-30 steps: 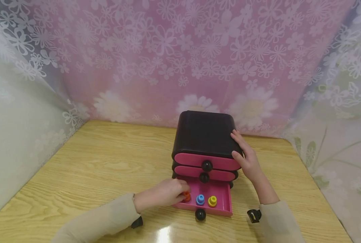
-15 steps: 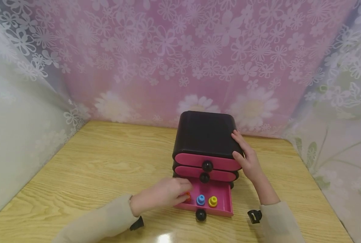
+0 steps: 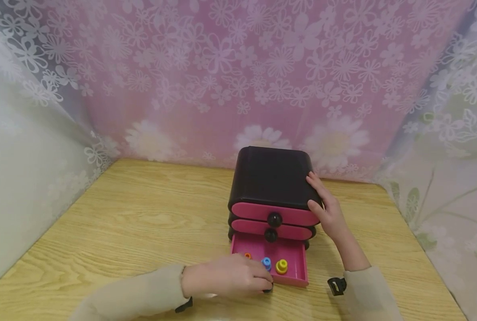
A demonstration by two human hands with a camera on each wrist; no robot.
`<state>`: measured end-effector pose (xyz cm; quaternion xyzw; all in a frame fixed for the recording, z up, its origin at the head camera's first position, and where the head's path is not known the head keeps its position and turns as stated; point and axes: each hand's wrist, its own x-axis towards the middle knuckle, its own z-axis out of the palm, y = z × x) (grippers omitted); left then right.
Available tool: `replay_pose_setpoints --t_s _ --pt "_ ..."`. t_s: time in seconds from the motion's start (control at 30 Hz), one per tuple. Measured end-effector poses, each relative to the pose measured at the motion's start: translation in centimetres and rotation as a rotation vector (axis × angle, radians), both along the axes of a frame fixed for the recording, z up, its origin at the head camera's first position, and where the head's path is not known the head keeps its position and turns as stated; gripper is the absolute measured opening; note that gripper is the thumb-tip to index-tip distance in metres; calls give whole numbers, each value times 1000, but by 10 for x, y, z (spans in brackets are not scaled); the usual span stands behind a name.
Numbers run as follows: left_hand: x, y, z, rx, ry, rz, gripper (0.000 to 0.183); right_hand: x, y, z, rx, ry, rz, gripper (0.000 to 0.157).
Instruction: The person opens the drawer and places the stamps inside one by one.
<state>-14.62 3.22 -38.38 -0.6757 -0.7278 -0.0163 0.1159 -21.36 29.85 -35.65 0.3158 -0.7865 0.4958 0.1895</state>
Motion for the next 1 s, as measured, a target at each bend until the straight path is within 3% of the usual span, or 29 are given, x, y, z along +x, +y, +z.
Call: replay_pose_setpoints --t_s 0.1,0.33,0.5,0.73,1.0 --pt "2 4 -1 -99 25 -25 19 0 0 0 3 -1 -1 46" --pt "5 12 -2 -271 -8 -109 22 0 1 0 2 -1 6 46" --pt "7 18 -4 -309 79 -147 23 0 0 -1 -4 1 5 46" --pt "9 25 -10 -377 236 -149 23 -2 2 -2 2 0 -11 46" --pt "7 29 -15 -408 309 -153 27 -2 2 -4 -20 2 -20 46"
